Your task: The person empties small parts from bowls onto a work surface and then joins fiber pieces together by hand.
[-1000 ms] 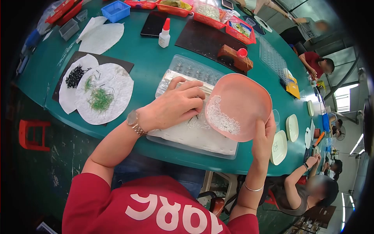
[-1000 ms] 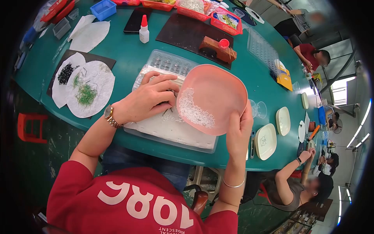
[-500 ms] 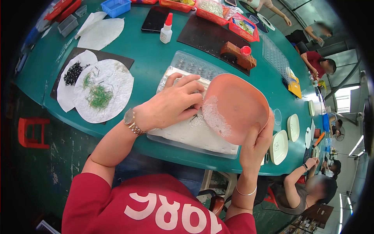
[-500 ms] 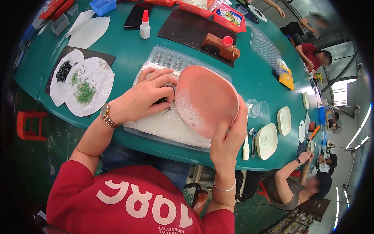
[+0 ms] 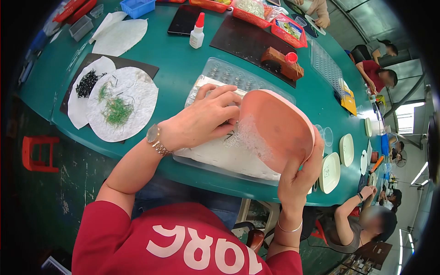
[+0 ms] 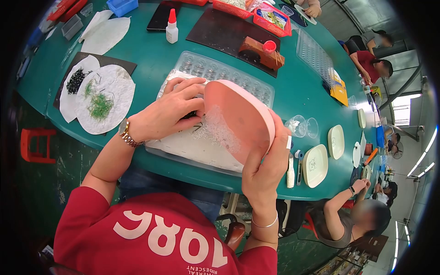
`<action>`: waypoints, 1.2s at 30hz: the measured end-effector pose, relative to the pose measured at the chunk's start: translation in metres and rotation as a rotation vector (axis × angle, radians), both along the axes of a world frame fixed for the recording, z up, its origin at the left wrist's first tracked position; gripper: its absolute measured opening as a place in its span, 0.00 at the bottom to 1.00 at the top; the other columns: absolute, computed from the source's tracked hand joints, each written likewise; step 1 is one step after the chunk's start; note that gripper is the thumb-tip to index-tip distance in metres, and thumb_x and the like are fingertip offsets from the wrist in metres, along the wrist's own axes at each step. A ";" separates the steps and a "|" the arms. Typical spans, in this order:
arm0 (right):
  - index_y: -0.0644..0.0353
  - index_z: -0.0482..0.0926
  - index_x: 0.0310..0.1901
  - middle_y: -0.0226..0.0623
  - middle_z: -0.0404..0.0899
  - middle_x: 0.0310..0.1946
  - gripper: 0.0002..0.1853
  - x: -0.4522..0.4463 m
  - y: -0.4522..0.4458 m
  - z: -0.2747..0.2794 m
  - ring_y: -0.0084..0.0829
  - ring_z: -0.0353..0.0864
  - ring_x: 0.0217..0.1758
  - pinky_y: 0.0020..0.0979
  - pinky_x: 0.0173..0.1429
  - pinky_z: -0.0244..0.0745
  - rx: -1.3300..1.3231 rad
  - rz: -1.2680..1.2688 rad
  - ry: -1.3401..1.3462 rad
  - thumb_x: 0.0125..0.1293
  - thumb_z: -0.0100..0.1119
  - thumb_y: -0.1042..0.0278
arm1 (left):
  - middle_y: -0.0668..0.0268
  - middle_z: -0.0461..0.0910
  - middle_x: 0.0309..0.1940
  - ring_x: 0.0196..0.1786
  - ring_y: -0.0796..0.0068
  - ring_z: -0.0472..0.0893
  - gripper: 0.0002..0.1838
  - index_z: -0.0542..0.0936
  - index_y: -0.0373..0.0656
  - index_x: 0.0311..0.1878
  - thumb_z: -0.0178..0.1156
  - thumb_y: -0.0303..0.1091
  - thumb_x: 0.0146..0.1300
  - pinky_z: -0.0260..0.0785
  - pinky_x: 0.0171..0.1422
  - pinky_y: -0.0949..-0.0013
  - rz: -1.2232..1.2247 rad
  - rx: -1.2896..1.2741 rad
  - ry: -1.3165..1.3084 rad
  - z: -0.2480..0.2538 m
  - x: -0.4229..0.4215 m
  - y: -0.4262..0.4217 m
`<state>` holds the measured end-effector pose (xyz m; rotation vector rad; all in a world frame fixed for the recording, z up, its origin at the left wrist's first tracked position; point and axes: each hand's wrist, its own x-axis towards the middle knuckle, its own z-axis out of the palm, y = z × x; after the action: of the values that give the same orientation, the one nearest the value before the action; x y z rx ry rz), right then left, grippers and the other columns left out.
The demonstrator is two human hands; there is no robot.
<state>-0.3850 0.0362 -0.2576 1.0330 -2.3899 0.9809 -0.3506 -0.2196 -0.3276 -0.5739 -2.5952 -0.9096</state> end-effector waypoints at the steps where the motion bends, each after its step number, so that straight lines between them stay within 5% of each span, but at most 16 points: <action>1: 0.74 0.68 0.70 0.58 0.77 0.60 0.30 0.001 -0.001 0.000 0.53 0.81 0.59 0.44 0.65 0.74 0.007 0.004 0.015 0.63 0.45 0.88 | 0.56 0.75 0.60 0.79 0.49 0.64 0.08 0.76 0.45 0.40 0.67 0.31 0.65 0.51 0.80 0.45 0.001 0.003 -0.001 0.000 0.000 0.000; 36: 0.74 0.68 0.70 0.58 0.77 0.61 0.32 0.007 0.004 -0.002 0.57 0.79 0.60 0.48 0.66 0.73 0.012 -0.022 0.044 0.60 0.46 0.88 | 0.55 0.75 0.61 0.79 0.48 0.64 0.08 0.76 0.44 0.41 0.67 0.30 0.66 0.52 0.80 0.47 -0.017 0.025 0.002 -0.001 -0.001 0.000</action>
<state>-0.3777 0.0399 -0.2600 1.0203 -2.3690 0.9273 -0.3513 -0.2201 -0.3286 -0.5912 -2.5772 -0.9445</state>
